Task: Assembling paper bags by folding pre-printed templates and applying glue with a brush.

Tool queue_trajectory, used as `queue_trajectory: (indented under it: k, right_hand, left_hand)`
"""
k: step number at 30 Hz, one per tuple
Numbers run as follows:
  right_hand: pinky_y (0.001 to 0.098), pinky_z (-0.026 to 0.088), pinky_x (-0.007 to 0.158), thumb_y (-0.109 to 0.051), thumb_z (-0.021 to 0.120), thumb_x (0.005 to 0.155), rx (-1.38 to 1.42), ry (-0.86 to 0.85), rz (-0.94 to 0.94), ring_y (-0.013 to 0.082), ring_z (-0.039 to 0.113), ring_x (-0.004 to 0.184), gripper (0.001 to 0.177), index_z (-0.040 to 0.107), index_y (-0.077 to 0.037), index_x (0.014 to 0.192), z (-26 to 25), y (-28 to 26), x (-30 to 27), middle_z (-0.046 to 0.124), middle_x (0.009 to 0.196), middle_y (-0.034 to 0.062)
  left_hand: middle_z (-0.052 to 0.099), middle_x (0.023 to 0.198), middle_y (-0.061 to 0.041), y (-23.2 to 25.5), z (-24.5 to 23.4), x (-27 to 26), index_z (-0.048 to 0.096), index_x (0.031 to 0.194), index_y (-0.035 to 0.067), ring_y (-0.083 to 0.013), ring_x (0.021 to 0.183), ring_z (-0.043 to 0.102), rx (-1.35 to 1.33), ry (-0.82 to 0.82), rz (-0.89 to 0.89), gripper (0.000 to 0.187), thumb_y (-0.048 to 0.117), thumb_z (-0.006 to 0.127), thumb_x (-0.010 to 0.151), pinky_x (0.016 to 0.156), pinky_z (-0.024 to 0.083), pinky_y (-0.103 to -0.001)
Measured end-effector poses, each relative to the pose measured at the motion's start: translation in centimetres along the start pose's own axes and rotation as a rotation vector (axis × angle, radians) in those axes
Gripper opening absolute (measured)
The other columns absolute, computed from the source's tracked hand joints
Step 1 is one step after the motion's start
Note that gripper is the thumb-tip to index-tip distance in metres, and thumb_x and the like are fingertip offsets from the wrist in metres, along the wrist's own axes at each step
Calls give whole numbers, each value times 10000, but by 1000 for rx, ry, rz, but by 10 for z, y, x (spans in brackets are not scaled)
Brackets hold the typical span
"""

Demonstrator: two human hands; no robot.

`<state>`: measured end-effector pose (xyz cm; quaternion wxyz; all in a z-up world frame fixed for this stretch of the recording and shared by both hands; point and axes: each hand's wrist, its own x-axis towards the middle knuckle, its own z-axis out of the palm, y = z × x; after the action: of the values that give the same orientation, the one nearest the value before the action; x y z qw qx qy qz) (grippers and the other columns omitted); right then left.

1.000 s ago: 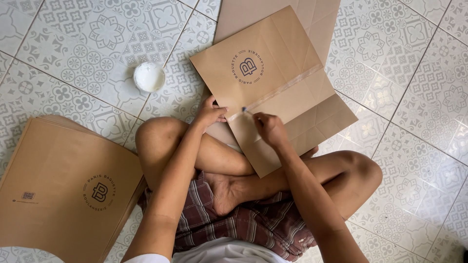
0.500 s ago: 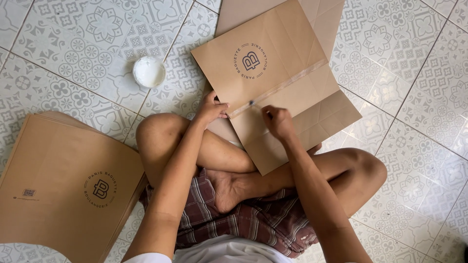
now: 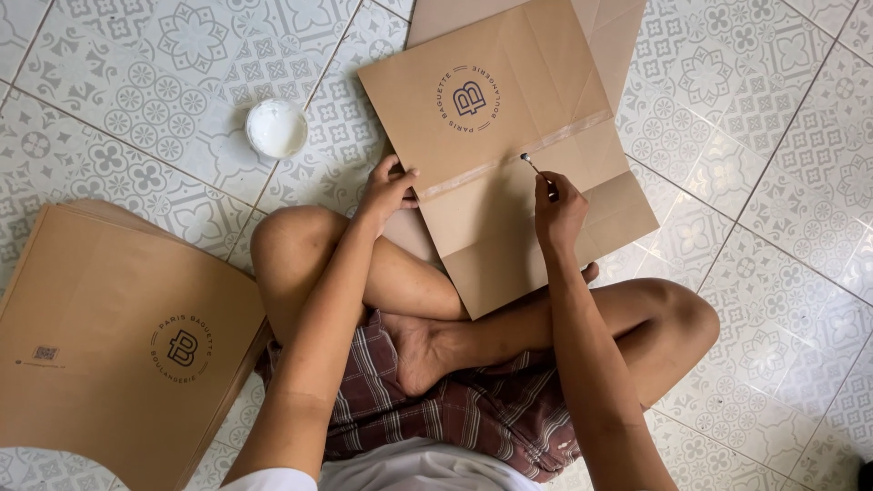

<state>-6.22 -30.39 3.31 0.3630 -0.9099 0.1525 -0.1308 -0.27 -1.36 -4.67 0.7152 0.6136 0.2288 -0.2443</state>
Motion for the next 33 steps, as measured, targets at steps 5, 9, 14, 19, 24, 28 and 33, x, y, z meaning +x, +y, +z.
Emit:
queue_trajectory:
  k: [5, 9, 14, 19, 24, 28, 33]
  right_hand:
    - [356, 535, 575, -154, 726, 972, -46, 20, 1, 248, 682, 581, 106, 801, -81, 985, -1, 2, -1, 687, 651, 105]
    - [434, 495, 582, -217, 715, 978, -78, 35, 84, 277, 645, 565, 156, 807, -96, 1010, -4, 14, 6, 655, 605, 98]
    - [373, 495, 567, -226, 713, 978, -105, 21, 90, 233, 625, 525, 153, 819, -118, 1001, 4, 24, 13, 640, 574, 67]
    - [429, 515, 577, -169, 702, 952, -163, -113, -19, 354, 680, 572, 127, 812, -113, 983, 16, 15, -2, 653, 579, 122]
    - [349, 527, 527, -167, 726, 950, -148, -215, -155, 260, 667, 499, 84, 801, -142, 922, 17, 5, -5, 631, 521, 69]
    - [347, 497, 524, -117, 676, 997, -139, -87, -60, 249, 648, 493, 138, 797, -67, 954, 7, 28, 11, 660, 576, 118]
    - [404, 473, 495, -134, 684, 992, -77, -153, -79, 338, 642, 495, 153, 783, -28, 944, 18, 21, -1, 626, 552, 157]
  left_hand:
    - [635, 1146, -292, -11, 3, 3, 342, 1525, 88, -479, 895, 732, 19, -40, 2, 685, 140, 708, 949, 734, 673, -556]
    - [645, 1079, -298, -14, 0, 1, 301, 1551, 68, -456, 849, 732, 83, -45, 31, 692, 105, 670, 966, 696, 683, -540]
    - [670, 1029, -282, -13, -1, -3, 365, 1532, 75, -407, 807, 730, 127, -35, 49, 628, 99, 655, 975, 667, 692, -517]
    - [689, 1011, -277, -16, -1, 2, 418, 1507, 90, -419, 781, 735, 158, -11, 49, 588, 90, 657, 970, 655, 693, -516]
    - [691, 1003, -281, -19, -4, 6, 437, 1500, 106, -412, 763, 731, 163, 5, 49, 579, 89, 660, 966, 642, 695, -516]
    - [694, 991, -282, -13, -2, 0, 444, 1496, 109, -422, 753, 733, 165, 4, 45, 582, 87, 673, 961, 636, 696, -524]
    - [686, 1044, -293, -11, -2, 0, 431, 1503, 98, -436, 786, 731, 165, 16, 46, 582, 90, 663, 969, 668, 690, -530]
